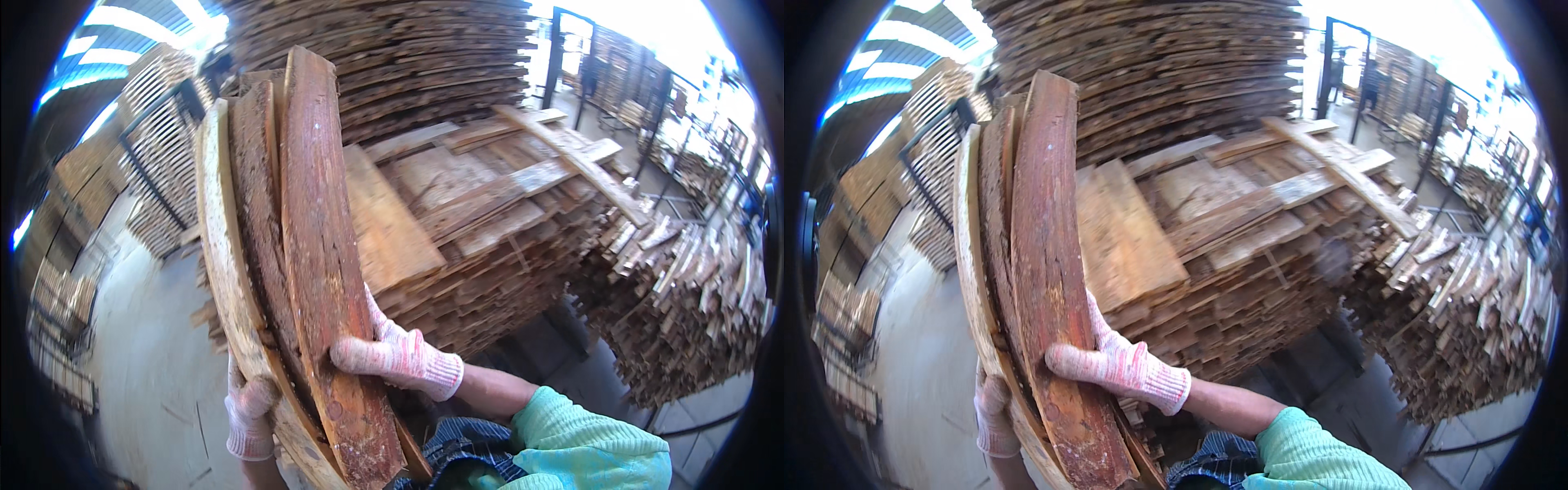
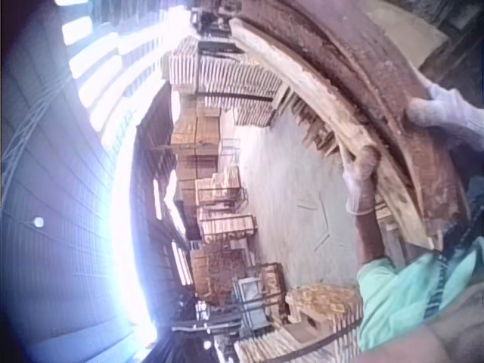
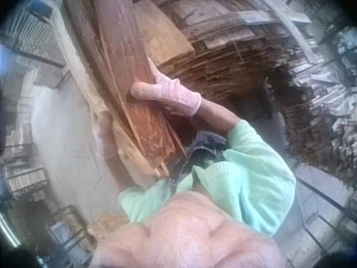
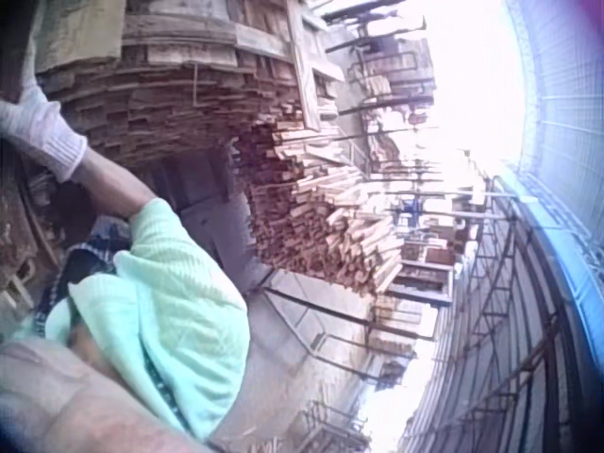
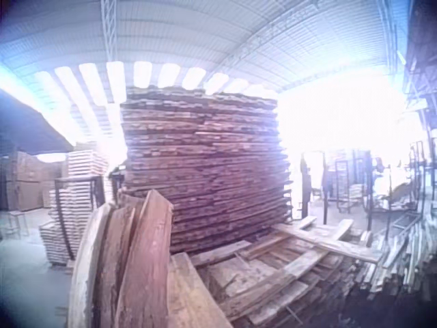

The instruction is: The person stacks several thin wood planks on top of each other and moves larger stacks of planks around a warehouse using a metal rack, finally placing a cardboard box on one of the stacks.

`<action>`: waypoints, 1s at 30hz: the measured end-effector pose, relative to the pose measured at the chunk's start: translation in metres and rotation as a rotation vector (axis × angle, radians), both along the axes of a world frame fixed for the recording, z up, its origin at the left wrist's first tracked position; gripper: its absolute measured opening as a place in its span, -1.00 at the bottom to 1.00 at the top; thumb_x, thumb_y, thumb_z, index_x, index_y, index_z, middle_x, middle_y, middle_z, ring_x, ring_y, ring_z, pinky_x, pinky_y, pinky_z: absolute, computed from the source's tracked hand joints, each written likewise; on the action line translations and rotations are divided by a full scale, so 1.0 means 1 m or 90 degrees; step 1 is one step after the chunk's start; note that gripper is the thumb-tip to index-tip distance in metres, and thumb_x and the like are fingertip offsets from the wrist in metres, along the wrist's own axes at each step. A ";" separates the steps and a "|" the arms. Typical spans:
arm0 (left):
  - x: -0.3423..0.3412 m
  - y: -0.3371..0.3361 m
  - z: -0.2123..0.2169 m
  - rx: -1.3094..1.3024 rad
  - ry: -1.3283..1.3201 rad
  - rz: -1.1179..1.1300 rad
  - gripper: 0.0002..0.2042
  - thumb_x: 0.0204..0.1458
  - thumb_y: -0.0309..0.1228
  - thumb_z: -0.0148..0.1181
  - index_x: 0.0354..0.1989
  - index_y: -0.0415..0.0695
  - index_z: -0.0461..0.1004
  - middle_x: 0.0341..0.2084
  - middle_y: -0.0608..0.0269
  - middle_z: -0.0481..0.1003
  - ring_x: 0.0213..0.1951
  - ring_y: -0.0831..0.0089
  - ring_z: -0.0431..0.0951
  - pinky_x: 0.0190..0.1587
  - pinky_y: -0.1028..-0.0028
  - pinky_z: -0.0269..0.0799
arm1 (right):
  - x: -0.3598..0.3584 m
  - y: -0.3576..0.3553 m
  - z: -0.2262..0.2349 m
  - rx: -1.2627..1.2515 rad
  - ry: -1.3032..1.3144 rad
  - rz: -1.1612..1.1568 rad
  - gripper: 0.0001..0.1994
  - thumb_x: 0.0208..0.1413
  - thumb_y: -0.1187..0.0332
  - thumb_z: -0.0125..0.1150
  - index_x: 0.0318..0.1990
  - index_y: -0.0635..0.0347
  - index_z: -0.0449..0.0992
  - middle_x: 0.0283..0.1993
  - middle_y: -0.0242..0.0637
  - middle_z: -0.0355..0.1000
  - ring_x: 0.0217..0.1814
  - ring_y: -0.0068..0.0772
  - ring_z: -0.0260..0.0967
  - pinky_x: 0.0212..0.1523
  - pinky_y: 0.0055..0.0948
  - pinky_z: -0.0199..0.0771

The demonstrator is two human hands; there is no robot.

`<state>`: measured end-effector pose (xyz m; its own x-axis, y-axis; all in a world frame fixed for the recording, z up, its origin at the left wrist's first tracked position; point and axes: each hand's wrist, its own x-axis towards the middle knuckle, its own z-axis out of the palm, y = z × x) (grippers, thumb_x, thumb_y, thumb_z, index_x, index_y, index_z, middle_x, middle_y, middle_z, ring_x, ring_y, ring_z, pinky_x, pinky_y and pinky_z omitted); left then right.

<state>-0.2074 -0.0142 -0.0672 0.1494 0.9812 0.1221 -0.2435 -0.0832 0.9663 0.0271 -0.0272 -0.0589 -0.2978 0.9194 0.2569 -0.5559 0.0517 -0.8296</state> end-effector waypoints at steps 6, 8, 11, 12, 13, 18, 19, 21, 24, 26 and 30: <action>0.112 0.052 0.068 -0.013 -0.043 -0.178 -0.23 0.08 -0.19 0.25 0.43 -0.21 0.10 0.12 0.04 0.44 0.05 0.25 0.56 0.09 0.32 0.56 | 0.095 0.005 0.077 0.074 -0.046 -0.152 0.04 0.18 -0.07 0.34 0.55 0.20 -0.26 0.48 -0.15 0.08 0.50 -0.32 0.06 0.48 -0.30 0.11; 0.166 0.061 0.088 -0.001 -0.036 -0.263 -0.29 0.18 -0.14 0.20 0.43 -0.16 0.09 0.16 0.08 0.40 0.07 0.30 0.54 0.11 0.34 0.55 | 0.144 0.017 0.087 0.093 -0.127 -0.216 -0.01 0.17 -0.11 0.33 0.51 0.25 -0.11 0.43 -0.16 0.18 0.44 -0.36 0.15 0.46 -0.30 0.18; 0.229 0.095 0.092 0.078 0.055 -0.328 -0.33 0.27 0.05 0.08 0.39 -0.16 0.19 0.16 0.12 0.43 0.10 0.40 0.53 0.16 0.38 0.50 | 0.206 0.034 0.103 0.097 -0.354 -0.356 -0.59 0.43 0.20 -0.04 0.33 0.11 0.39 0.38 -0.23 0.32 0.41 -0.40 0.25 0.46 -0.42 0.17; 0.243 0.111 0.088 0.115 0.085 -0.334 -0.33 0.26 0.09 0.08 0.36 -0.18 0.24 0.12 0.10 0.47 0.07 0.42 0.55 0.13 0.41 0.53 | 0.228 0.043 0.100 0.168 -0.481 -0.387 -0.62 0.42 0.26 -0.07 0.33 -0.02 0.41 0.34 -0.21 0.37 0.40 -0.47 0.27 0.45 -0.42 0.19; 0.262 0.118 0.086 0.087 0.042 -0.368 -0.32 0.25 0.10 0.09 0.33 -0.22 0.28 0.09 0.06 0.50 0.01 0.40 0.59 0.07 0.41 0.58 | 0.266 0.060 0.085 0.519 -0.746 -0.485 -0.61 0.38 0.36 -0.08 0.30 -0.08 0.45 0.34 -0.20 0.38 0.39 -0.40 0.31 0.41 -0.41 0.27; 0.361 0.212 0.062 -0.092 -0.077 -0.423 -0.28 0.07 0.09 0.34 0.21 -0.26 0.37 -0.02 0.02 0.54 -0.09 0.34 0.64 -0.02 0.35 0.63 | 0.338 0.092 0.093 -0.055 -1.021 -0.459 -0.62 0.26 0.36 0.01 0.20 -0.07 0.52 0.21 -0.19 0.45 0.26 -0.28 0.39 0.25 -0.32 0.38; 0.377 0.220 0.064 -0.081 -0.060 -0.428 -0.27 0.04 0.08 0.38 0.20 -0.26 0.37 -0.02 0.04 0.54 -0.08 0.34 0.62 -0.02 0.34 0.63 | 0.349 0.106 0.084 -0.082 -1.071 -0.441 -0.62 0.24 0.36 0.03 0.18 -0.07 0.53 0.18 -0.19 0.47 0.24 -0.26 0.41 0.22 -0.30 0.40; 0.387 0.259 0.052 0.130 0.372 -0.294 -0.30 0.12 0.04 0.29 0.26 -0.25 0.32 0.10 0.06 0.48 0.06 0.34 0.52 0.11 0.37 0.45 | 0.366 0.131 0.071 -0.116 -1.128 -0.414 -0.63 0.19 0.37 0.07 0.14 -0.06 0.56 0.13 -0.19 0.50 0.19 -0.22 0.44 0.16 -0.26 0.44; 0.402 0.295 0.020 0.270 0.556 -0.392 -0.32 0.20 0.01 0.21 0.33 -0.24 0.26 0.16 0.05 0.43 0.17 0.30 0.43 0.24 0.36 0.32 | 0.388 0.163 0.044 -0.146 -1.171 -0.385 -0.64 0.11 0.37 0.12 0.08 -0.06 0.60 0.05 -0.18 0.55 0.11 -0.15 0.49 0.06 -0.20 0.51; 0.420 0.336 -0.026 0.344 0.572 -0.285 -0.21 0.21 0.03 0.20 0.43 -0.25 0.07 0.29 -0.05 0.29 0.27 0.20 0.33 0.33 0.34 0.24 | 0.392 0.191 0.033 -0.160 -1.174 -0.372 -0.64 0.06 0.37 0.16 0.04 -0.06 0.62 -0.01 -0.18 0.58 0.06 -0.10 0.52 0.00 -0.17 0.55; 0.455 0.354 -0.039 0.390 0.806 -0.150 -0.15 0.20 0.08 0.19 0.45 -0.27 0.01 0.32 -0.14 0.25 0.29 0.10 0.32 0.33 0.30 0.25 | 0.399 0.226 0.025 -0.133 -1.129 -0.322 -0.65 -0.03 0.38 0.23 -0.04 -0.05 0.68 -0.12 -0.17 0.64 -0.03 -0.01 0.59 -0.12 -0.09 0.64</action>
<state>0.2473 0.3396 -0.1063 0.6253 0.7607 0.1744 0.6760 -0.6396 0.3659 0.4264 0.1991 -0.0337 0.2210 0.9672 -0.1248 0.8963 -0.2519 -0.3650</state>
